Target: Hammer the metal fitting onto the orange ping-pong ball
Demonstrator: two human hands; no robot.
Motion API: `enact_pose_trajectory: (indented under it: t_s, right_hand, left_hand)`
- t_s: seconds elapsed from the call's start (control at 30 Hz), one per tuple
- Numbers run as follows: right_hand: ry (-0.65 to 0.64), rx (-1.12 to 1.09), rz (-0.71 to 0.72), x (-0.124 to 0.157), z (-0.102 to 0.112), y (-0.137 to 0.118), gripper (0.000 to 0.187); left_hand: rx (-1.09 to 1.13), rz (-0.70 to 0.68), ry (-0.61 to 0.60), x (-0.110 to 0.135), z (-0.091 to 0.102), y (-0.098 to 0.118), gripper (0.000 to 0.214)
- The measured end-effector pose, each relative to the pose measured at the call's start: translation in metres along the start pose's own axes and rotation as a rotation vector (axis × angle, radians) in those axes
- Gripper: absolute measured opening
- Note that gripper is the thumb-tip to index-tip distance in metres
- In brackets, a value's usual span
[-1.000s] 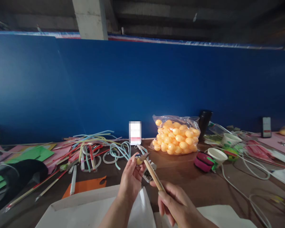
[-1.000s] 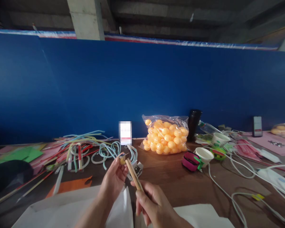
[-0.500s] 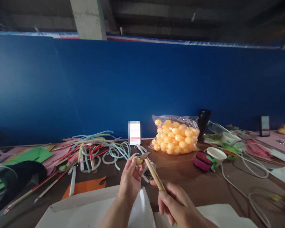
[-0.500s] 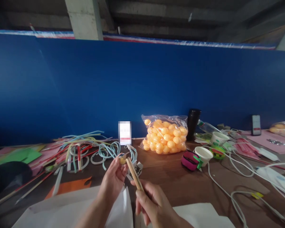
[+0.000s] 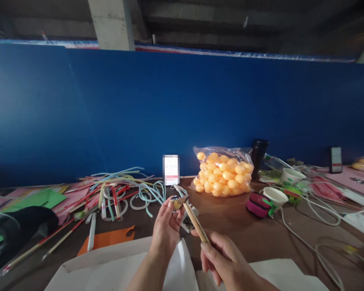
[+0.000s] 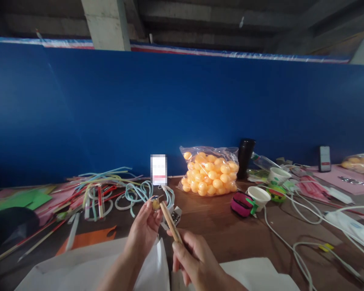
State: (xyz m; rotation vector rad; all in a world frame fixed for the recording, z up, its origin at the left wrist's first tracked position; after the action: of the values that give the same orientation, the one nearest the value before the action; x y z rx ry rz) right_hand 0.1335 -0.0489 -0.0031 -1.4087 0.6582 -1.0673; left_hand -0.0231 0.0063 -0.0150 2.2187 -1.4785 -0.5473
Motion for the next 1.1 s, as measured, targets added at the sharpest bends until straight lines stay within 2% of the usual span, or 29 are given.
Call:
enact_pose_trajectory:
  t_s: [0.1, 0.27, 0.57, 0.67, 0.93, 1.1]
  right_hand:
    - [0.012, -0.028, 0.027, 0.0005, 0.0013, -0.0011, 0.056]
    - [-0.033, -0.025, -0.015, -0.0009, 0.0030, 0.0028, 0.053]
    - [-0.006, -0.084, 0.030, 0.0017, 0.0056, -0.0021, 0.053]
    - [-0.036, -0.070, 0.031, 0.0028, 0.0041, -0.0037, 0.053]
    - [-0.004, -0.071, 0.009, 0.0052, 0.0002, -0.0045, 0.059]
    - [-0.036, -0.030, -0.013, 0.0033, 0.0008, -0.0019, 0.055]
  left_hand:
    - [-0.004, 0.001, -0.003, 0.0000, -0.0003, -0.0002, 0.020]
    - [-0.013, 0.000, -0.016, -0.0002, -0.0020, 0.0009, 0.024]
    - [-0.029, 0.000, -0.035, 0.0013, -0.0027, -0.0003, 0.025]
    - [-0.033, 0.000, -0.026, 0.0013, -0.0027, 0.0002, 0.025]
    - [-0.046, 0.005, -0.032, 0.0015, -0.0035, 0.0013, 0.031]
    - [-0.062, -0.006, -0.048, 0.0028, -0.0065, 0.0026, 0.033]
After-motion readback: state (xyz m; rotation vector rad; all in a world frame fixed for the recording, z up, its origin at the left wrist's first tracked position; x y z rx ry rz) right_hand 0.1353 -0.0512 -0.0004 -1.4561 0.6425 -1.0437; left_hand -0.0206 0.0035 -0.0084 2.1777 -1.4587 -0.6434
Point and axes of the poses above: each hand's wrist, its own x-axis away from the middle knuckle, its own z-axis out of the back of the hand, y = z × x, the point moved 4 cm from there along -x, towards the middle knuckle, and after that the axes turned 13 degrees about -z, right-handed, at the moved point
